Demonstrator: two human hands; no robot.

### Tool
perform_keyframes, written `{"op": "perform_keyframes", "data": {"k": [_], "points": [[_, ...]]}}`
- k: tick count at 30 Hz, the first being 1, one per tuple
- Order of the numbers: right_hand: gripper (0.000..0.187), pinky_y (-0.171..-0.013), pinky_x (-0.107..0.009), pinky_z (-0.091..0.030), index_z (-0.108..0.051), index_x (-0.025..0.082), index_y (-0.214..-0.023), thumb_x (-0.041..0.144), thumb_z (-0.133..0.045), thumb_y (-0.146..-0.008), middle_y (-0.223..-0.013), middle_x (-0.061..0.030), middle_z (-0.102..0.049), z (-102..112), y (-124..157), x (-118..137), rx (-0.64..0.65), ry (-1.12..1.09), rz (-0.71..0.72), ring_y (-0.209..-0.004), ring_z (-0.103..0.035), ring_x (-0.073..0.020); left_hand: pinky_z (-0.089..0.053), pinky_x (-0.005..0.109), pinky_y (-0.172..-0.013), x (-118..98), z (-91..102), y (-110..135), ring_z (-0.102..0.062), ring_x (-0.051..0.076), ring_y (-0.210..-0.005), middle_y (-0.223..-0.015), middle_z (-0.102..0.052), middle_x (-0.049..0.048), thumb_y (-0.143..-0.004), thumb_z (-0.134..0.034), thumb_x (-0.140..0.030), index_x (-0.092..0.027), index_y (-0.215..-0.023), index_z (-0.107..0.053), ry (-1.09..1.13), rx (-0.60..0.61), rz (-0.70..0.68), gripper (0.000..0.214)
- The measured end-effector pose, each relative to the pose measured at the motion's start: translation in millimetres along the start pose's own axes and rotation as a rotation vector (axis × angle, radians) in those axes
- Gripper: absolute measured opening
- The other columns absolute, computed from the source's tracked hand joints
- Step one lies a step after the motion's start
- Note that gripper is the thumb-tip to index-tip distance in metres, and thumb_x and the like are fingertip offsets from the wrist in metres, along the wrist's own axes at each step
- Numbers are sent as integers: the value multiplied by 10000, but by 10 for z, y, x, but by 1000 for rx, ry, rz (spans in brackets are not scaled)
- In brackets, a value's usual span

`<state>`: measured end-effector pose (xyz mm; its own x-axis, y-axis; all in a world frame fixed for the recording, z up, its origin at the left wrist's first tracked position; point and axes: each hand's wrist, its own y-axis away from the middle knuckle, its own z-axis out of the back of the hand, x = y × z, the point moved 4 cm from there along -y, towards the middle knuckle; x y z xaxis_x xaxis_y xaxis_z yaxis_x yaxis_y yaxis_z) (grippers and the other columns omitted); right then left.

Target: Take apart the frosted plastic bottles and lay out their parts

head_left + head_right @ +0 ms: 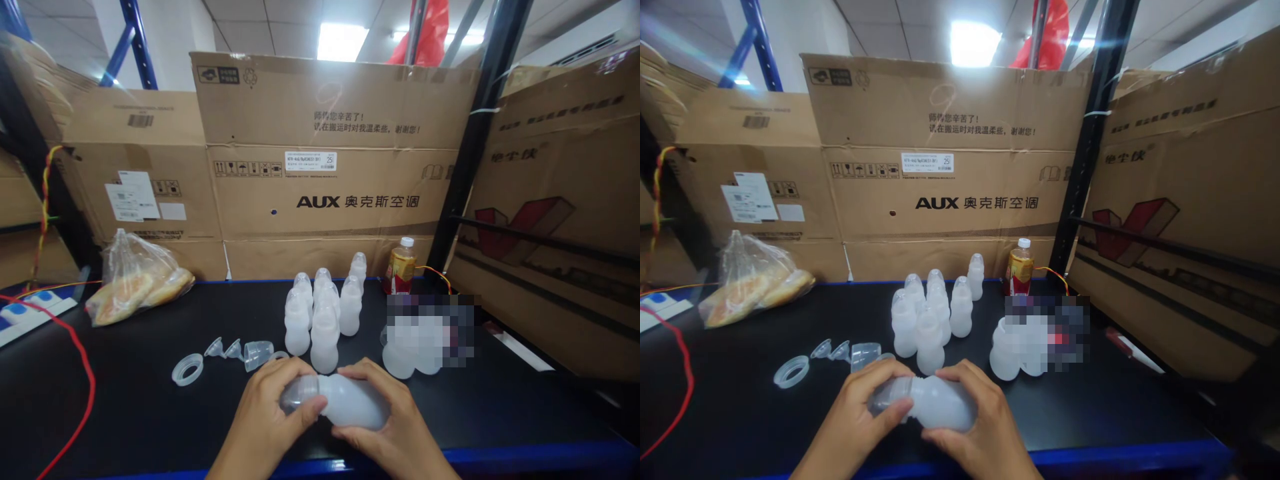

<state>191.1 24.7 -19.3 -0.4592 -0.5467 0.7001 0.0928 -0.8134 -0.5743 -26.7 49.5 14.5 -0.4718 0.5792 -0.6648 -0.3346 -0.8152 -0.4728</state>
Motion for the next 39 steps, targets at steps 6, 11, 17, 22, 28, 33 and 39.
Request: {"op": "perform_keyframes", "data": {"k": [6,11,17,22,28,33,39], "points": [[560,-839,-300,-630,-816,295,-1119,325,-1055,-614,-1042,-18,-845,11,1,22,-32,-11,-3,-951,-811,-268,-552,333,-802,64,-5,22,-762,258,-877,-922,-819,41,-955,-691,-693,-274,-976,-821,12,-26,32,439],[524,-879,-315,-640,-816,286,-1140,375,-1017,-664,-1128,-41,-852,32,19,-38,-87,-33,-90,-1014,-817,-289,-529,426,-1113,178,0,96,-734,298,-1249,-1359,-802,56,-1055,-595,-595,-375,-1399,-746,43,-41,37,436],[542,-961,-326,-620,-696,296,-1377,449,-856,-882,-1216,-56,-817,14,38,-60,-20,-99,-167,-1118,-786,-275,-547,347,-1040,125,7,88,-746,260,-1159,-1214,-817,43,-1094,-531,-569,-330,-1273,-773,100,-48,12,385],[633,-1128,-400,-550,-411,375,-1629,464,-658,-1053,-1447,-76,-698,-15,80,-97,9,-126,-176,-1310,-707,-259,-529,271,-807,56,20,49,-694,192,-849,-934,-730,-12,-1041,-633,-598,-277,-1014,-691,158,-63,-16,327],[664,-1286,-476,-416,-246,415,-1690,396,-575,-1114,-1678,-85,-488,-7,145,-174,3,-39,-113,-1542,-525,-267,-508,277,-800,45,17,34,-685,198,-852,-921,-745,-4,-976,-738,-597,-249,-831,-555,192,-61,-45,419],[559,-1255,-453,-463,-341,378,-1621,367,-577,-1113,-1564,-96,-553,-16,147,-241,-28,3,-88,-1432,-620,-255,-536,276,-859,44,13,29,-753,207,-932,-1033,-817,19,-964,-780,-550,-245,-839,-590,184,-43,-46,380],[642,-1247,-470,-480,-285,403,-1654,313,-583,-1092,-1609,-85,-546,-47,111,-231,-68,72,-61,-1480,-590,-262,-552,247,-936,-5,14,22,-798,205,-1064,-1119,-828,47,-1050,-690,-459,-239,-869,-717,170,-3,-123,286]]}}
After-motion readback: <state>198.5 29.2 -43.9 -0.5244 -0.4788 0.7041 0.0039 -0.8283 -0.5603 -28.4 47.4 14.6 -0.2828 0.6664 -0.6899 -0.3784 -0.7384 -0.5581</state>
